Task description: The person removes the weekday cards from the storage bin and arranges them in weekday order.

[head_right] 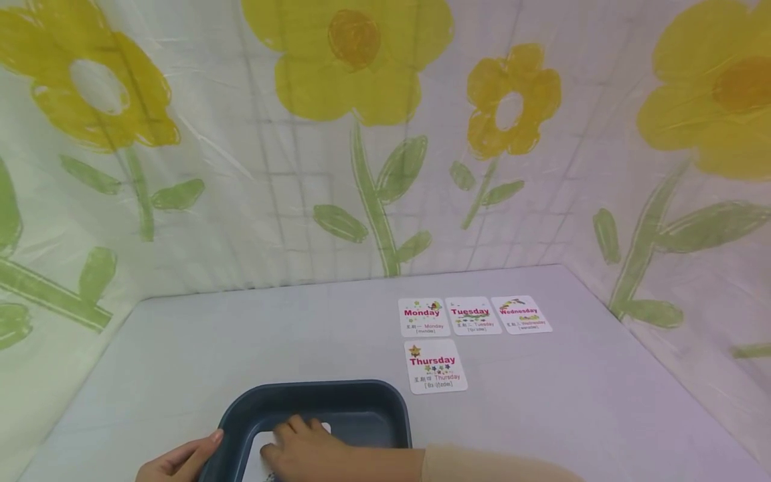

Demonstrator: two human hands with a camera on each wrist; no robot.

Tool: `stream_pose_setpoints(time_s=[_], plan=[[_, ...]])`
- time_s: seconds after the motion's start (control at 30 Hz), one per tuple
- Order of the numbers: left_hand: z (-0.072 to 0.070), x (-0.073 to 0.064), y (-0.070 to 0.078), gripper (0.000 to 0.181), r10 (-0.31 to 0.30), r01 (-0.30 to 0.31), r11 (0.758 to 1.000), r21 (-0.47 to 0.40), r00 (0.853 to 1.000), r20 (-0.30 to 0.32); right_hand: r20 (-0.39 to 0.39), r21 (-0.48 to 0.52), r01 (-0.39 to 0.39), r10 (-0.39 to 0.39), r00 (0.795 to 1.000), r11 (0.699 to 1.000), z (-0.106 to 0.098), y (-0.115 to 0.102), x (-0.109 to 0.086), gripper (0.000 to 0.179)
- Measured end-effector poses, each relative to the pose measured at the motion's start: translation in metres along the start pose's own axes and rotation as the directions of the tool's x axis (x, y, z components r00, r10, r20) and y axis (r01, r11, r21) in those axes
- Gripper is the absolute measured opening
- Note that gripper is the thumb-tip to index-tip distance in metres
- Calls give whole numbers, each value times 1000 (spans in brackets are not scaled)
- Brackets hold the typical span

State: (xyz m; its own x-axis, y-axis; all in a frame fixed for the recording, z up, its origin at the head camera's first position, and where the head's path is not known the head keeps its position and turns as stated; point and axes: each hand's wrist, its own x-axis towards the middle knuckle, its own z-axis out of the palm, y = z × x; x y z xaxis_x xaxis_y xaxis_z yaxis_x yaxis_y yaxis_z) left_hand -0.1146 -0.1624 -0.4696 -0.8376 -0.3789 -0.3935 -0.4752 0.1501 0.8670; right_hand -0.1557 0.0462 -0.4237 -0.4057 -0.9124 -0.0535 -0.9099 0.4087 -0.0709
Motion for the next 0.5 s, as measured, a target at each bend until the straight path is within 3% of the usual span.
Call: stream_pose_setpoints(time_s=[0.5], plan=[[-1, -10, 12, 76, -18, 18, 1000, 1, 1000, -3, -21, -44, -16, 15, 1000, 999, -2, -3, 2, 45]])
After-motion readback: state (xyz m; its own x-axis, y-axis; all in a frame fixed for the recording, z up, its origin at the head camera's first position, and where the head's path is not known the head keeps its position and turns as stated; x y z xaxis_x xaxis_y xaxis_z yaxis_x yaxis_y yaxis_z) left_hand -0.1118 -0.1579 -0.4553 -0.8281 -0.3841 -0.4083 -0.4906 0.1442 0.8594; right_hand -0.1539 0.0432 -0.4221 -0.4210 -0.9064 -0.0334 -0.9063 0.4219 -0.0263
